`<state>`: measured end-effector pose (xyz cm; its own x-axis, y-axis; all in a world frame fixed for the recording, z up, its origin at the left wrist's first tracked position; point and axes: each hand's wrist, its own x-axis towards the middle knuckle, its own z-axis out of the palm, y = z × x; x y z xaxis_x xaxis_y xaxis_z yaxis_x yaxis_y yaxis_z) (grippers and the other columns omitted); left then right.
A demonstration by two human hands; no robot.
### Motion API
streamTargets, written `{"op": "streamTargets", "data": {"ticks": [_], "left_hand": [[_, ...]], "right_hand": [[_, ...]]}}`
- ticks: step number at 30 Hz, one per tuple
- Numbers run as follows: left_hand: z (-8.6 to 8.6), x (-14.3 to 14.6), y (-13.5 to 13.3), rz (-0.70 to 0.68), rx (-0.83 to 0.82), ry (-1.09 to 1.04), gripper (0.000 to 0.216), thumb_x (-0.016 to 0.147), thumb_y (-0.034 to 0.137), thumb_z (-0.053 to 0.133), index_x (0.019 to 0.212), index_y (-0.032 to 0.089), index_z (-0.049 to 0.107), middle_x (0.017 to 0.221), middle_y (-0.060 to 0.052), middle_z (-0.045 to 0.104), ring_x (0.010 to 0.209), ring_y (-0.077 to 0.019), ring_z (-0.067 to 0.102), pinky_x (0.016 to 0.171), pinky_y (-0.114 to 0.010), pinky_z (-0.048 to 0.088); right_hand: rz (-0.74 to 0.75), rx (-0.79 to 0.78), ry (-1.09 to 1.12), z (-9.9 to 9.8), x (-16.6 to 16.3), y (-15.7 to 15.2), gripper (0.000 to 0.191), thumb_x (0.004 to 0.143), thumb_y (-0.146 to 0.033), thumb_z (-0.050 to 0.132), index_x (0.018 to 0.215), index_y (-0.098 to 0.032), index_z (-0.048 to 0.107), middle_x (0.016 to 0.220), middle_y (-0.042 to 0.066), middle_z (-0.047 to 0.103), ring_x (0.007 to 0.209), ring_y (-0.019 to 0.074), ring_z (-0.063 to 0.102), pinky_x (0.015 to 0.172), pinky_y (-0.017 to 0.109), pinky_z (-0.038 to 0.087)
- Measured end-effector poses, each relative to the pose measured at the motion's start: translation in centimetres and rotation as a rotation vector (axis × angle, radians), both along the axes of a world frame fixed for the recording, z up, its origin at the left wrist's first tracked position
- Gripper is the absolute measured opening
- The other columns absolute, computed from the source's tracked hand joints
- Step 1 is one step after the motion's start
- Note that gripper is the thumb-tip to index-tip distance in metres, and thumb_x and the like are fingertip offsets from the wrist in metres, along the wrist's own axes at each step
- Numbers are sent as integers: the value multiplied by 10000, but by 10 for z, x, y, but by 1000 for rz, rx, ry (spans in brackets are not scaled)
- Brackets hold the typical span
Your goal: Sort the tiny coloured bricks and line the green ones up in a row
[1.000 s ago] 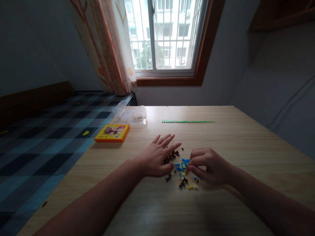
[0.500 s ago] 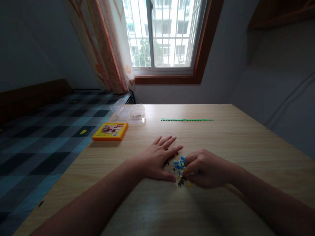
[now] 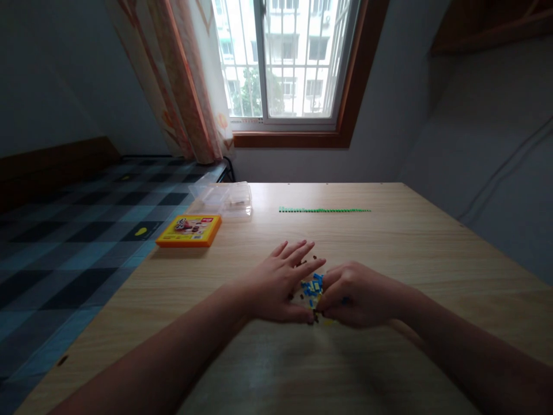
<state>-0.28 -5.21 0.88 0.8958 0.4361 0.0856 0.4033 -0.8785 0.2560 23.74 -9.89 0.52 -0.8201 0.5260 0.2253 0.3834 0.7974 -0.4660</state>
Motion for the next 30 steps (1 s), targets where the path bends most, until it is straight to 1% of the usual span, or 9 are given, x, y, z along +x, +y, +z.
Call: {"op": "streamTargets", "data": {"ticks": [6, 9, 12, 16, 21, 24, 27, 30], "left_hand": [[-7, 9, -6, -1, -10, -12, 1000, 739, 749, 598, 1539, 249, 265, 1622, -150, 149, 1477, -406, 148, 1188, -600, 110], [-9, 9, -7, -10, -15, -13, 996, 745, 734, 601, 1541, 246, 255, 1622, -156, 140, 1479, -401, 143, 1185, -602, 116], [-8, 8, -6, -32, -30, -3, 1019, 723, 717, 636, 1542, 249, 250, 1621, -161, 141, 1478, -402, 146, 1183, -603, 122], [-5, 5, -4, -53, -59, 2, 1037, 699, 700, 670, 1539, 255, 256, 1621, -153, 143, 1472, -415, 160, 1180, -603, 136], [-6, 2, 0, -38, -61, 7, 1039, 692, 707, 673, 1539, 272, 258, 1623, -138, 150, 1470, -419, 163, 1176, -614, 132], [-7, 1, 1, -37, -61, 0, 1029, 702, 707, 667, 1542, 281, 252, 1623, -131, 157, 1468, -418, 172, 1177, -613, 136], [-7, -1, 2, -34, -58, -3, 1008, 725, 714, 640, 1545, 282, 244, 1625, -126, 148, 1471, -412, 165, 1180, -605, 137], [-5, -1, 2, -21, -52, 13, 969, 753, 708, 610, 1545, 287, 241, 1626, -119, 149, 1478, -394, 155, 1184, -596, 140]], "right_hand": [[-4, -22, 16, -2, 1, 1, 184, 822, -129, 611, 865, -224, 762, 803, 17, 716, 713, 132, 622, 653, 241, 429], [-6, -29, 14, -5, 2, 2, 179, 801, -127, 625, 850, -232, 761, 748, 1, 706, 688, 133, 610, 653, 244, 433], [2, -29, 7, -5, 1, 1, 184, 793, -130, 626, 852, -237, 763, 710, -6, 694, 673, 135, 599, 648, 248, 431], [11, -32, 0, -1, -2, -3, 165, 805, -142, 623, 833, -226, 763, 732, 3, 699, 654, 125, 590, 611, 242, 412], [32, -17, -14, 1, -8, -7, 157, 845, -168, 609, 814, -221, 754, 696, 2, 685, 610, 117, 573, 575, 241, 386], [43, 21, -13, 0, -10, -9, 163, 870, -202, 599, 865, -227, 759, 715, 13, 693, 622, 126, 582, 587, 249, 388], [34, 35, -3, 3, -8, -9, 202, 866, -190, 578, 942, -234, 760, 755, 19, 699, 607, 122, 573, 582, 244, 387], [6, 30, -10, 7, -6, -8, 213, 836, -164, 570, 922, -225, 755, 744, 15, 686, 584, 115, 554, 565, 239, 373]]}}
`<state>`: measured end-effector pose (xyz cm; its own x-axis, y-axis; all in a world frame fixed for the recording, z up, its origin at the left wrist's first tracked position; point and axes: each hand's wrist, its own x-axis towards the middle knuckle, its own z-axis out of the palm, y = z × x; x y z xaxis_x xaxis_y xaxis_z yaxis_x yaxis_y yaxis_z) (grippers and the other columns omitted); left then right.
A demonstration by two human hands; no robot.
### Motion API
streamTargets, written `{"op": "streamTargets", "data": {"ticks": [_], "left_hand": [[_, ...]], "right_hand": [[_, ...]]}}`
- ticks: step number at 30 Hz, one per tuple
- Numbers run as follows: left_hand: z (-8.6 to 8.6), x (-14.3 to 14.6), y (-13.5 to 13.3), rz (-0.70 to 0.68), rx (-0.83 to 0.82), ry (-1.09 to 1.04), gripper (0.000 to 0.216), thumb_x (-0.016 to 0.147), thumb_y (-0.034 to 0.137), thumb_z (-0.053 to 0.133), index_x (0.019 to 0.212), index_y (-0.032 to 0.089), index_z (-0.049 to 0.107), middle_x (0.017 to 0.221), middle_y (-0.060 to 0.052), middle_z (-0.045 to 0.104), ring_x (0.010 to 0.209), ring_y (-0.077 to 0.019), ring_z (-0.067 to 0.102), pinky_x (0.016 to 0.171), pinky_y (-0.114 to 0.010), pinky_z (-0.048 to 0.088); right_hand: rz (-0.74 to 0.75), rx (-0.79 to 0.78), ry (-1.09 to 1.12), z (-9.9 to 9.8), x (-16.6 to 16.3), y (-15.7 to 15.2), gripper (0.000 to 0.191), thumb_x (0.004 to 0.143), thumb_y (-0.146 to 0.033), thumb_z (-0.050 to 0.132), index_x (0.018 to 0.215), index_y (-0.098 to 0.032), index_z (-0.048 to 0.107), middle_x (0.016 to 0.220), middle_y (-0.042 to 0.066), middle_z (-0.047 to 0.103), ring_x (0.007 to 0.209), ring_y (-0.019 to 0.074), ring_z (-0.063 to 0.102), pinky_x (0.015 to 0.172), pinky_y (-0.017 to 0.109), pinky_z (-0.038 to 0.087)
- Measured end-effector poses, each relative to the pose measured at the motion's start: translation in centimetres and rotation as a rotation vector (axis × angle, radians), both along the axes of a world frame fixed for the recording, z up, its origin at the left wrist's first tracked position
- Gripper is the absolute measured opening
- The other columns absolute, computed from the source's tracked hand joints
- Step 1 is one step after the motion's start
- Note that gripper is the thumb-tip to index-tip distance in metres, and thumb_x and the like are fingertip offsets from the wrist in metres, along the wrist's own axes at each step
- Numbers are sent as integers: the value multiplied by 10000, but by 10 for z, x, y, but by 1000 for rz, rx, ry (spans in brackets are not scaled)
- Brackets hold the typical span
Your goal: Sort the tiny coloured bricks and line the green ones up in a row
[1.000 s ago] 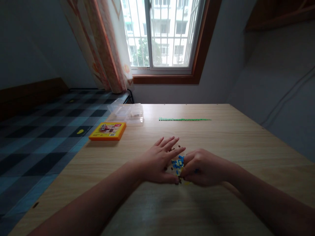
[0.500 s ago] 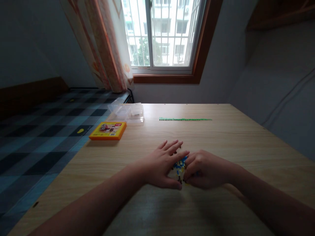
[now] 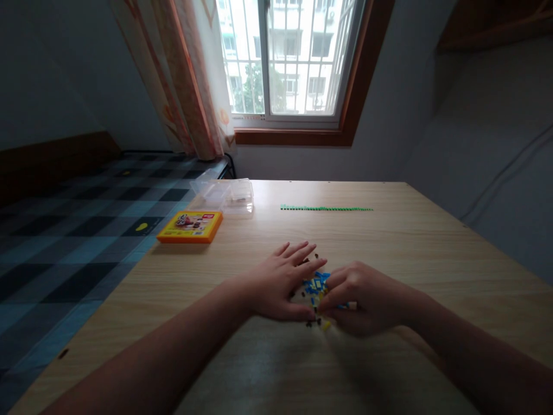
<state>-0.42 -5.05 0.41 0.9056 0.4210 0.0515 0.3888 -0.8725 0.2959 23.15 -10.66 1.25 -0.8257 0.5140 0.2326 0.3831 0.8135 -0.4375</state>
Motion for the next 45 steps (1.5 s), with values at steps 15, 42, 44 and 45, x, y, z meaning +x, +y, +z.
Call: {"op": "streamTargets", "data": {"ticks": [15, 42, 44, 45], "left_hand": [[6, 1, -2, 37, 17, 36, 890, 743, 362, 643, 1538, 287, 250, 1634, -89, 134, 1484, -362, 162, 1204, -543, 146], [1, 6, -6, -25, 20, -1, 977, 735, 668, 652, 1535, 264, 266, 1615, -142, 186, 1471, -397, 184, 1179, -603, 163], [2, 4, -4, -7, 31, 5, 966, 737, 615, 673, 1538, 272, 256, 1621, -132, 166, 1474, -392, 177, 1181, -598, 163], [4, 3, -3, 1, 36, 6, 960, 738, 587, 681, 1538, 275, 253, 1624, -127, 158, 1476, -389, 173, 1184, -595, 161]], "right_hand": [[-7, 6, -86, -2, 2, 2, 170, 797, -158, 545, 798, -215, 705, 689, -8, 628, 598, 109, 509, 584, 239, 333], [1, 35, -64, -6, -4, -1, 203, 824, -136, 544, 824, -225, 726, 714, 2, 674, 619, 123, 528, 586, 249, 338], [-18, 50, -80, -6, -6, -2, 215, 858, -145, 526, 866, -229, 724, 730, 8, 690, 634, 130, 554, 595, 253, 342], [-30, 56, -87, -7, -7, -3, 225, 878, -153, 514, 898, -232, 723, 742, 11, 697, 636, 132, 564, 598, 255, 343]]}}
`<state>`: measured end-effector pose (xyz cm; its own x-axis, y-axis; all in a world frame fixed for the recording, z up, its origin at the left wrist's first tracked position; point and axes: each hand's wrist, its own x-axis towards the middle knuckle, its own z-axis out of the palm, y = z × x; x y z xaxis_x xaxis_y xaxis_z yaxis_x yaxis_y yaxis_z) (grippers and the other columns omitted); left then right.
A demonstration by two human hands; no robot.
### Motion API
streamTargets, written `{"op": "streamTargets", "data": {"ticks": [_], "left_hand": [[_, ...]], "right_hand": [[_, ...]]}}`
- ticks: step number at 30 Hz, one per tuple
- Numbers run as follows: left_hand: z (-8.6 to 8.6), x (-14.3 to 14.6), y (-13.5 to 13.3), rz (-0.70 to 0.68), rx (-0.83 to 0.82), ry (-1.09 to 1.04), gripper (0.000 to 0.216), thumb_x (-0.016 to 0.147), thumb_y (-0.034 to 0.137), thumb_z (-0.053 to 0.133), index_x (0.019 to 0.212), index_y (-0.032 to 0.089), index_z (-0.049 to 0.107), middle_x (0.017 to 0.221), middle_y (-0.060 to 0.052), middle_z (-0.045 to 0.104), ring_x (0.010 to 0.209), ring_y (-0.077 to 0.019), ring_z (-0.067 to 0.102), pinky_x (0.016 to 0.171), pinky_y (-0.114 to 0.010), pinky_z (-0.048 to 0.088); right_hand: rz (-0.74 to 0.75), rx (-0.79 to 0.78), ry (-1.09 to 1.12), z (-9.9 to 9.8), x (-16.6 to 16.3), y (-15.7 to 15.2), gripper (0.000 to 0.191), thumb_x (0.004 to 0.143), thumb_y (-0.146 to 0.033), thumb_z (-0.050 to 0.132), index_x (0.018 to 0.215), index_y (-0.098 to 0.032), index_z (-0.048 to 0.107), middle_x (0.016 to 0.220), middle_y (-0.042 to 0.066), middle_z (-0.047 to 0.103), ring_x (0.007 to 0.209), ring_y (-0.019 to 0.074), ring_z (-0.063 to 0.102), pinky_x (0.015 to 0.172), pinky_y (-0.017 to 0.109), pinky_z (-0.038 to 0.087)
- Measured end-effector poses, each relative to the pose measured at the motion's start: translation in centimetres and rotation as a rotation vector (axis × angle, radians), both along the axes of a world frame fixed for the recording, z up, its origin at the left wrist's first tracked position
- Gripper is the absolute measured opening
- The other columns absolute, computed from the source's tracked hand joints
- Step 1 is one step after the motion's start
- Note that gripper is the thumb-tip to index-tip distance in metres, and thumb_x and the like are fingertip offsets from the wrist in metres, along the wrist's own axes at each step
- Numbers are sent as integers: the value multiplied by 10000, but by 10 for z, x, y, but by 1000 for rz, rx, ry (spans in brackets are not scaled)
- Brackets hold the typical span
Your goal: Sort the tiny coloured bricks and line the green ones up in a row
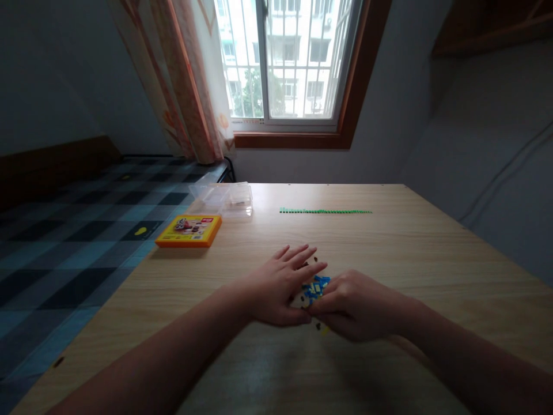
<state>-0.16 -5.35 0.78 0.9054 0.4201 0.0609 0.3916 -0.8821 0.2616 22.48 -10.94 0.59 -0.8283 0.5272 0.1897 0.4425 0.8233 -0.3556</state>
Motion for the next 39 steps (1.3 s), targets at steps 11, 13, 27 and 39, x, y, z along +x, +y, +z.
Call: {"op": "streamTargets", "data": {"ticks": [11, 13, 27, 39], "left_hand": [[6, -8, 5, 30, -9, 30, 975, 717, 485, 715, 1543, 293, 232, 1632, -99, 136, 1484, -376, 148, 1195, -569, 156], [7, -8, 5, 29, -24, 28, 986, 717, 567, 710, 1540, 293, 242, 1630, -107, 144, 1483, -385, 144, 1190, -582, 153], [3, -8, 4, 13, -18, 29, 1067, 666, 637, 742, 1542, 292, 242, 1628, -123, 131, 1476, -409, 149, 1185, -599, 145], [4, -10, 7, 44, 11, 37, 1046, 686, 674, 708, 1541, 286, 246, 1626, -132, 141, 1480, -396, 145, 1184, -591, 152]], "right_hand": [[-68, 39, -26, 0, 7, 6, 325, 879, -123, 480, 1054, -249, 724, 733, 21, 700, 595, 123, 560, 590, 255, 324], [-64, 21, -38, -1, 5, 5, 330, 882, -126, 480, 1060, -262, 724, 760, 19, 709, 617, 126, 572, 604, 250, 338], [-78, -15, -30, 0, 4, 7, 331, 829, -91, 511, 1017, -247, 736, 888, 22, 735, 712, 137, 619, 647, 243, 378], [-61, 10, 14, 1, 9, 6, 387, 767, -71, 487, 976, -250, 759, 765, 15, 707, 590, 115, 554, 578, 240, 343]]}}
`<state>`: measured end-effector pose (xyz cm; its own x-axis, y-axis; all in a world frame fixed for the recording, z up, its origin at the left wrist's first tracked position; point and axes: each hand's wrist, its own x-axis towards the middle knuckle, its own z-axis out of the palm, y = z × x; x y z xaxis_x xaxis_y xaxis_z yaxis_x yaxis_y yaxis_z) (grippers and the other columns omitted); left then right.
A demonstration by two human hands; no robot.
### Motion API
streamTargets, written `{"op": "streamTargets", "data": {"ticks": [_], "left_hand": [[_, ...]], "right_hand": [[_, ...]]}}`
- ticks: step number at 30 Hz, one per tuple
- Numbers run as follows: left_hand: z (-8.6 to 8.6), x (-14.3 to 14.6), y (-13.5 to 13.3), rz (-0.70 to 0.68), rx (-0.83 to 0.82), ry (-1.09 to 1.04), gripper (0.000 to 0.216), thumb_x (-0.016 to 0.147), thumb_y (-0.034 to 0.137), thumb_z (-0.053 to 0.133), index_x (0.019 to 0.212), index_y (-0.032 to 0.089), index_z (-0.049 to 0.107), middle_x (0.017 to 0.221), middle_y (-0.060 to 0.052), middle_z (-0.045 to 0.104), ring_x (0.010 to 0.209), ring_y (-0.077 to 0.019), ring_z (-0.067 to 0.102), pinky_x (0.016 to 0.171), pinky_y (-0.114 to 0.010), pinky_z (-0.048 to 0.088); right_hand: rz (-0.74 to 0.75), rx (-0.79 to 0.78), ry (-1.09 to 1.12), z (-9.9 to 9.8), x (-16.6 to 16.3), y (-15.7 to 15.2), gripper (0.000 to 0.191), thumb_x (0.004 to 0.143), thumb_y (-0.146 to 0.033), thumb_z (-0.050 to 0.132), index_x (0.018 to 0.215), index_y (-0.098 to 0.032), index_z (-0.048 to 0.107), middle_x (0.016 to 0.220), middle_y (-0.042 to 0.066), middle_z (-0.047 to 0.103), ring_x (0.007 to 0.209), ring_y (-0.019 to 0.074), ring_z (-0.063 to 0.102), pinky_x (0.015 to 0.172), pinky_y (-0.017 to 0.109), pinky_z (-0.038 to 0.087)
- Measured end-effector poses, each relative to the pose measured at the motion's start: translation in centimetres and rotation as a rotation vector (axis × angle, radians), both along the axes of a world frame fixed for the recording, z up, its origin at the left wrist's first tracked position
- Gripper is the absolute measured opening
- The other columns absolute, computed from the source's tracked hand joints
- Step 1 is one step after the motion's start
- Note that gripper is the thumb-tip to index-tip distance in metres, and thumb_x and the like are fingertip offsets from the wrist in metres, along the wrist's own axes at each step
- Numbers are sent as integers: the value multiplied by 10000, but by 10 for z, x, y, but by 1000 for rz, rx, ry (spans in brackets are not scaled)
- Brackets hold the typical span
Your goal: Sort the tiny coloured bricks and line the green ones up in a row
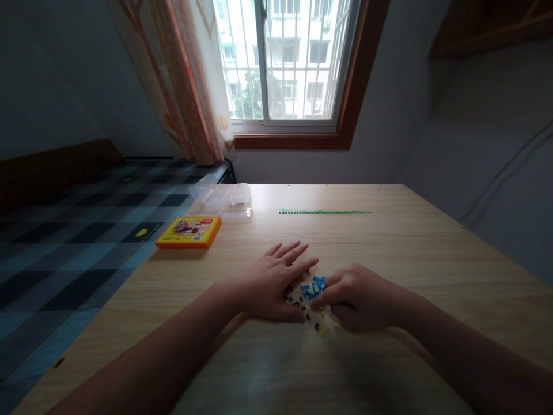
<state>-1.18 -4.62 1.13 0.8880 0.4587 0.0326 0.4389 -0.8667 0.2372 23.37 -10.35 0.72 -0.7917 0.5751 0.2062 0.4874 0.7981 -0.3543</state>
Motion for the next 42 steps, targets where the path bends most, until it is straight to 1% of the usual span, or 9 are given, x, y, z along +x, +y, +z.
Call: {"op": "streamTargets", "data": {"ticks": [4, 8, 14, 21, 30, 32, 35, 37, 42], "left_hand": [[0, 7, -6, -16, -7, -5, 1006, 720, 708, 653, 1537, 272, 263, 1622, -142, 152, 1479, -401, 146, 1184, -599, 135], [-6, 16, -13, -22, -3, -31, 988, 736, 700, 640, 1536, 266, 257, 1621, -139, 160, 1478, -401, 150, 1184, -604, 122], [-13, 23, -18, -30, 3, -51, 978, 754, 705, 612, 1535, 239, 251, 1616, -159, 170, 1483, -386, 142, 1187, -595, 121], [-8, 13, -9, -6, 32, -9, 927, 777, 604, 642, 1542, 270, 239, 1624, -137, 152, 1482, -386, 145, 1182, -600, 133], [-7, 0, 6, 105, 85, -11, 650, 944, 425, 469, 1538, 310, 233, 1632, -81, 154, 1495, -308, 151, 1197, -536, 153], [-7, 0, 6, 88, 65, -14, 675, 938, 459, 477, 1543, 309, 218, 1632, -82, 153, 1494, -310, 152, 1198, -532, 152], [-7, 1, 4, 33, 26, -14, 862, 843, 626, 564, 1550, 285, 206, 1628, -114, 154, 1489, -349, 150, 1195, -553, 144], [-8, 1, 3, 11, 16, -15, 963, 778, 679, 611, 1552, 272, 208, 1623, -132, 160, 1483, -370, 157, 1193, -568, 138], [-7, 0, 4, 38, 57, 27, 924, 794, 592, 630, 1549, 257, 216, 1620, -152, 157, 1486, -360, 155, 1187, -567, 160]], "right_hand": [[26, -9, -37, 0, -2, 0, 352, 797, -89, 500, 966, -268, 751, 791, 7, 716, 627, 125, 564, 617, 245, 361], [19, 2, -43, -3, -1, 2, 297, 783, -89, 512, 860, -248, 750, 744, 9, 707, 644, 136, 574, 623, 249, 371], [20, 0, 63, -4, 3, 5, 310, 761, -74, 501, 873, -227, 746, 865, 29, 735, 787, 158, 638, 716, 255, 433], [11, 42, 87, 2, 5, 6, 239, 817, -106, 513, 831, -201, 732, 746, 24, 687, 623, 114, 567, 594, 231, 359], [-91, 152, 300, -1, 9, 13, 239, 852, -127, 520, 920, -191, 740, 643, 2, 604, 532, 96, 496, 534, 217, 349], [-128, 182, 363, -2, 10, 15, 249, 851, -112, 516, 918, -186, 744, 622, -5, 591, 517, 90, 480, 531, 212, 351], [-169, 199, 445, -5, 12, 18, 264, 831, -83, 513, 890, -186, 748, 587, -17, 566, 502, 87, 458, 530, 207, 355], [-177, 187, 468, -7, 13, 20, 274, 818, -67, 511, 882, -185, 750, 582, -21, 560, 495, 85, 444, 528, 205, 356], [-187, 170, 487, -11, 12, 22, 282, 811, -54, 505, 875, -177, 750, 577, -21, 555, 495, 84, 437, 534, 207, 365]]}}
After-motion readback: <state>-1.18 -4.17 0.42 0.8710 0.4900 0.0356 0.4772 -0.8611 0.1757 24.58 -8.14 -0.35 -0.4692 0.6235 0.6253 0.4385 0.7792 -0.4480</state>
